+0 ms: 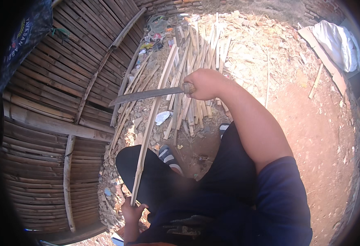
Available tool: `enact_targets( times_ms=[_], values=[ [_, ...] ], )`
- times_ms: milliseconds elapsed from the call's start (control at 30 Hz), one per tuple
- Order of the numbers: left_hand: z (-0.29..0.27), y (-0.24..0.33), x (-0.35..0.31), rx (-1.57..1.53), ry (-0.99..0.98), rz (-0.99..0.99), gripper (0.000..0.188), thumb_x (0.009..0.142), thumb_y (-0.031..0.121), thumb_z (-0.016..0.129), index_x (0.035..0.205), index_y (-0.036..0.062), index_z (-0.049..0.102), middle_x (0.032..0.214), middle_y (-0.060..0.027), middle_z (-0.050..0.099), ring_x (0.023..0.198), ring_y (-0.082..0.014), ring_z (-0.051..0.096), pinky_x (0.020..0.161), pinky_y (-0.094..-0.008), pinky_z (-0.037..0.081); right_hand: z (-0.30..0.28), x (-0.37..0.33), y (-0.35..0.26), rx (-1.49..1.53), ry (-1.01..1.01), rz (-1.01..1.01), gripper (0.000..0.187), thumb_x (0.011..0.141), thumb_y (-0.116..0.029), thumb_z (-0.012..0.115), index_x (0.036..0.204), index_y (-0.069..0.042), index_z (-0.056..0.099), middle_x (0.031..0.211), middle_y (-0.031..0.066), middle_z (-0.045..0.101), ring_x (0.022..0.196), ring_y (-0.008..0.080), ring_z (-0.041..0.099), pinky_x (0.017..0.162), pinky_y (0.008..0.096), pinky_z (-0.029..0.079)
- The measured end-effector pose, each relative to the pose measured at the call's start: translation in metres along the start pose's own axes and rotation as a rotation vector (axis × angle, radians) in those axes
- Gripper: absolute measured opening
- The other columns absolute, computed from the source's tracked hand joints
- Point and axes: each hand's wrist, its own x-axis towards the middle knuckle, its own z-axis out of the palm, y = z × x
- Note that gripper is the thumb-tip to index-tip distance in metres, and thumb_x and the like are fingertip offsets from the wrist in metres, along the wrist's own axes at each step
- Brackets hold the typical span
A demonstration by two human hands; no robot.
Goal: The person scrapes a wooden slat using a bladed tool, removing thin layers of wood while holding the slat in their left hand.
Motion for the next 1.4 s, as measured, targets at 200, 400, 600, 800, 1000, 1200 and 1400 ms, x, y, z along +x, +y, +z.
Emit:
enact_targets(
  times_ms=[200,400,600,800,1000,1200,1400],
  values=[
    [-0.007,0.015,0.005,-0.016,-0.032,-0.019,0.067,0.047,0.048,0.099,0.081,0.0029,0.063,0.057,-0.01,0.059,0.05,-0.0301,0.06,0.051,-0.04,0.05,0.006,-0.005,0.014,0.032,0.25,0.075,0.033,0.083,-0.029,0.075,0.105,-0.005,0.07,0.087,0.0219,0.07,0.086,0.0408,0.068,0.077,0.0486,0.054],
    [-0.011,0.017,0.003,0.02,-0.047,-0.037,0.068,0.047,0.049,0.099,0.083,0.0033,0.064,0.056,-0.0083,0.06,0.049,-0.0277,0.061,0.051,-0.0398,0.05,0.018,-0.023,-0.065,-0.121,-0.19,-0.286,0.026,0.078,-0.027,0.075,0.096,-0.01,0.069,0.082,0.016,0.069,0.085,0.0399,0.068,0.075,0.0517,0.053],
    [-0.004,0.006,0.0,0.007,-0.021,-0.049,0.07,0.045,0.05,0.099,0.084,0.0025,0.066,0.058,-0.01,0.061,0.053,-0.0296,0.064,0.052,-0.039,0.052,0.004,0.005,0.0,0.085,-0.046,-0.047,0.028,0.08,-0.029,0.077,0.094,-0.007,0.069,0.085,0.0172,0.07,0.085,0.0395,0.068,0.074,0.0484,0.052],
    [-0.002,0.003,0.004,-0.025,-0.038,-0.045,0.073,0.044,0.054,0.098,0.085,0.002,0.066,0.059,-0.0104,0.061,0.053,-0.0309,0.063,0.052,-0.0402,0.05,0.007,0.003,0.036,0.152,0.253,0.119,0.036,0.084,-0.032,0.077,0.102,-0.003,0.069,0.086,0.0219,0.069,0.085,0.0402,0.068,0.077,0.0468,0.052],
    [-0.008,0.014,0.001,0.046,-0.039,-0.043,0.073,0.045,0.056,0.097,0.085,0.0029,0.066,0.058,-0.0104,0.06,0.052,-0.0307,0.063,0.051,-0.0403,0.051,0.02,-0.015,-0.049,-0.067,-0.256,-0.16,0.04,0.081,-0.032,0.077,0.112,-0.008,0.07,0.095,0.0191,0.071,0.095,0.0398,0.068,0.083,0.0494,0.053],
    [-0.008,0.009,0.0,0.02,-0.04,-0.052,0.076,0.045,0.057,0.096,0.088,0.0024,0.067,0.059,-0.0111,0.062,0.055,-0.0314,0.066,0.053,-0.0406,0.052,0.01,-0.002,-0.013,0.039,-0.174,-0.13,0.036,0.082,-0.034,0.078,0.107,-0.009,0.069,0.088,0.0171,0.07,0.088,0.0385,0.068,0.076,0.0471,0.052],
    [-0.011,0.014,0.006,0.011,-0.076,-0.074,0.077,0.044,0.058,0.096,0.086,0.0012,0.066,0.063,-0.0135,0.064,0.057,-0.0349,0.065,0.056,-0.0428,0.053,0.004,0.002,0.046,0.213,0.152,0.276,0.048,0.084,-0.039,0.076,0.115,-0.003,0.069,0.104,0.0226,0.071,0.102,0.0401,0.067,0.09,0.0465,0.053]
  ],
)
